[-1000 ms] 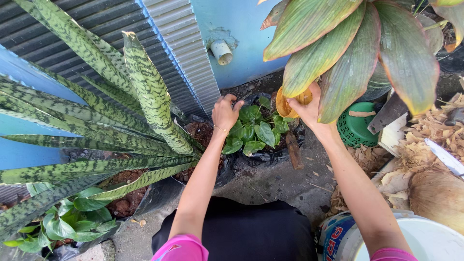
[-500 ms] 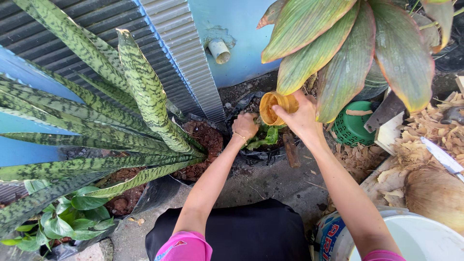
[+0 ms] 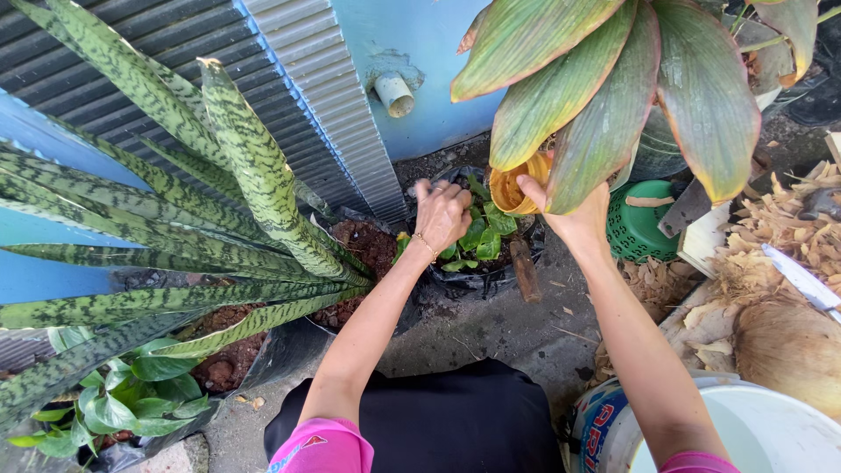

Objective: The person cleans and maintains potted plants by hand and using a trowel, removing debris from the soil and pouring water from a small container into several plant bags.

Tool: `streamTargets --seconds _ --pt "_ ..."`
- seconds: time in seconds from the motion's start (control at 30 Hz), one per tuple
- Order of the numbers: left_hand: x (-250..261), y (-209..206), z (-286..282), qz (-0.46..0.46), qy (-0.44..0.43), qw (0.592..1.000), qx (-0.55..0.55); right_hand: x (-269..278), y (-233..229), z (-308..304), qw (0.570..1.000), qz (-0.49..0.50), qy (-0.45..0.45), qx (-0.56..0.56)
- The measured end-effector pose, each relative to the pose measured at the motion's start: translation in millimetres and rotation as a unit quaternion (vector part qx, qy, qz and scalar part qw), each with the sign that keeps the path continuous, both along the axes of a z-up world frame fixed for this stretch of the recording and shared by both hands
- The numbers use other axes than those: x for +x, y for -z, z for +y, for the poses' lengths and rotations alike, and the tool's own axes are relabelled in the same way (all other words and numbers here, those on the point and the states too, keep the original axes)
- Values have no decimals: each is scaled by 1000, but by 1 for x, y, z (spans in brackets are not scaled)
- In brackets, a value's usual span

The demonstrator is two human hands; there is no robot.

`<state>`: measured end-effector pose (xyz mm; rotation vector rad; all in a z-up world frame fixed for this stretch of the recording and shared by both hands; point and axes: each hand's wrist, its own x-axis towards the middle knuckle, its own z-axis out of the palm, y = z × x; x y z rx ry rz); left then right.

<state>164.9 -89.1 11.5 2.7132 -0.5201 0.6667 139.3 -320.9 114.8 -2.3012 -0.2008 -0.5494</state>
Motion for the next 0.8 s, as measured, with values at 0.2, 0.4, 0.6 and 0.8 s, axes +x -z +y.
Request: streamTargets --seconds 0.2,0.4,0.6,0.8 --pt "16 12 -18 263 -61 945 -184 -19 -17 24 995 -55 -79 33" --pt "36 54 -33 231 -40 934 -271 -21 -18 28 994 -48 -68 67" --pt "38 58 -38 210 -13 967 -142 -1 -14 -4 994 79 28 -67" --pt "34 -15 -62 -66 -4 994 87 13 5 -38 994 -50 70 68"
